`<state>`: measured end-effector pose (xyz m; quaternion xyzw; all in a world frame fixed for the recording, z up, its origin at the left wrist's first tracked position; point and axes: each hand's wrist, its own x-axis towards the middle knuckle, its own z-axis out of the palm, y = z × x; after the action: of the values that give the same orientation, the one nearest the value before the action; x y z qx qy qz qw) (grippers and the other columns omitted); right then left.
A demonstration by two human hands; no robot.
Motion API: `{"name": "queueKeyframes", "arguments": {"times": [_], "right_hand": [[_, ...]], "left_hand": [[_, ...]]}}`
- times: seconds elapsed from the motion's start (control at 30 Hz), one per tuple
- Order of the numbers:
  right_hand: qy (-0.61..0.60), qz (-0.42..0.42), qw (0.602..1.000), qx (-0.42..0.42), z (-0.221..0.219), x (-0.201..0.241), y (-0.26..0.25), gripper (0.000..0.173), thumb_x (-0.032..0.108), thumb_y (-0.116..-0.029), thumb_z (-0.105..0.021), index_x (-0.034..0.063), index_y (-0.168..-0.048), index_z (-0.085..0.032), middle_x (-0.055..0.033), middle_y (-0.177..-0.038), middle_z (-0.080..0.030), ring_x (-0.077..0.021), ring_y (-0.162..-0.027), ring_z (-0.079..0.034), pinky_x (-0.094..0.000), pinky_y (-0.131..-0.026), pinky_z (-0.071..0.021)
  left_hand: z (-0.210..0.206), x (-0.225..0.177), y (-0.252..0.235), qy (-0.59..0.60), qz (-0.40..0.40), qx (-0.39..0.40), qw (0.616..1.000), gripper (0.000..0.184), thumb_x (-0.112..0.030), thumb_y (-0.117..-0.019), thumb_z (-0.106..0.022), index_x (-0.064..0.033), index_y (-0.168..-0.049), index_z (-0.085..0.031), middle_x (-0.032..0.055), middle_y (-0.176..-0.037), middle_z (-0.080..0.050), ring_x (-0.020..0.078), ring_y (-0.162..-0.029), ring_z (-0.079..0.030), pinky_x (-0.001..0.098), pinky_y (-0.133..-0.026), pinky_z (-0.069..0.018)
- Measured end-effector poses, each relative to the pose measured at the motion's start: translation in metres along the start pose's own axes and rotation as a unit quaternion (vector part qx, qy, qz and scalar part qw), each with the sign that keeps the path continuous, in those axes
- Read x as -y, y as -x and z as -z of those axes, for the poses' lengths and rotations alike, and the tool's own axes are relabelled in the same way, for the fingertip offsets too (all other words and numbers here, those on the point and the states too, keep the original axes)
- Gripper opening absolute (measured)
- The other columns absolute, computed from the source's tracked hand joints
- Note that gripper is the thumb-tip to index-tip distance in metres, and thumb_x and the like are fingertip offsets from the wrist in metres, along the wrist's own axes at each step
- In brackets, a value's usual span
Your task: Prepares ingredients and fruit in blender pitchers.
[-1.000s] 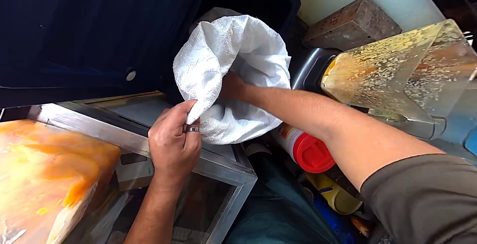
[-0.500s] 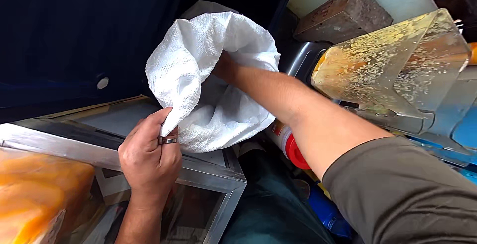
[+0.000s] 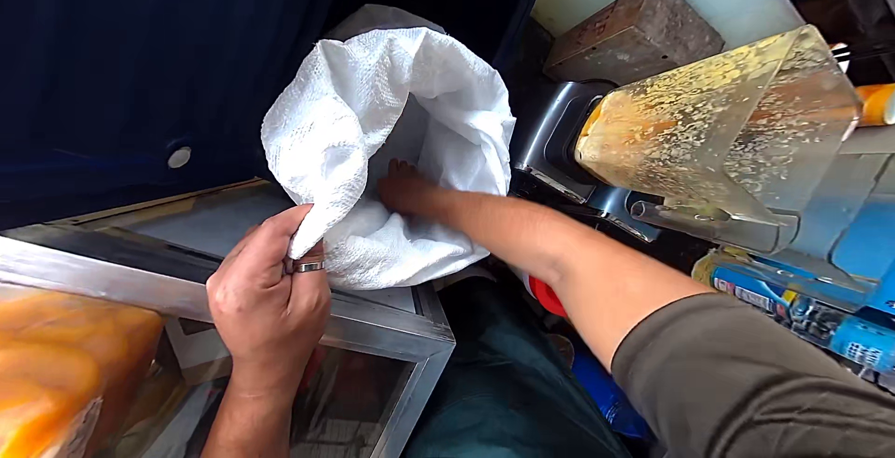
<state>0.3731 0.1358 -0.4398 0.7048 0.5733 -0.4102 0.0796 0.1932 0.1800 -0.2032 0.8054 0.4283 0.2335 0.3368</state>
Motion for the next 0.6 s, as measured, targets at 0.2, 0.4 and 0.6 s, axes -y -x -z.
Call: {"name": "queueKeyframes", "arguments": {"times": [0.2,0.4,0.6], "right_hand": [[0.023,0.04,0.98,-0.192,0.078,-0.025,-0.026,0.039,0.023,-0.1026,-0.055,0.0005,-0.134,-0.062,-0.0218,-0.139,-0.06,-0.0361,-0.135,-0.053,-0.0555,-0.112,-0.04],[0.013,0.108,0.992,-0.057,0.032,-0.006,-0.028,0.033,0.028,-0.1012,-0.058,0.0014,-0.114,-0.071,-0.0236,-0.122,-0.066,-0.0404,-0.119,-0.061,-0.0605,-0.098,-0.05],[0.008,0.119,0.992,-0.035,0.008,-0.017,-0.035,0.035,0.029,-0.1005,-0.06,-0.0016,-0.114,-0.07,-0.0301,-0.132,-0.057,-0.0466,-0.125,-0.055,-0.0648,-0.102,-0.0466]], "left_hand": [[-0.001,0.0,0.0,0.006,0.003,0.001,1.0,0.025,-0.013,-0.1021,-0.05,0.0005,-0.11,-0.069,0.0041,-0.094,-0.071,-0.0033,-0.084,-0.062,0.0154,-0.075,-0.0504],[0.0,0.001,0.002,0.008,-0.001,0.004,1.0,0.024,-0.012,-0.102,-0.05,0.0001,-0.11,-0.069,0.0033,-0.094,-0.07,-0.0028,-0.083,-0.063,0.0161,-0.075,-0.0511],[-0.001,0.002,0.001,0.015,-0.005,-0.009,1.0,0.023,-0.011,-0.1019,-0.051,0.0001,-0.11,-0.069,0.0017,-0.093,-0.071,-0.0035,-0.082,-0.062,0.0158,-0.074,-0.0506]]}}
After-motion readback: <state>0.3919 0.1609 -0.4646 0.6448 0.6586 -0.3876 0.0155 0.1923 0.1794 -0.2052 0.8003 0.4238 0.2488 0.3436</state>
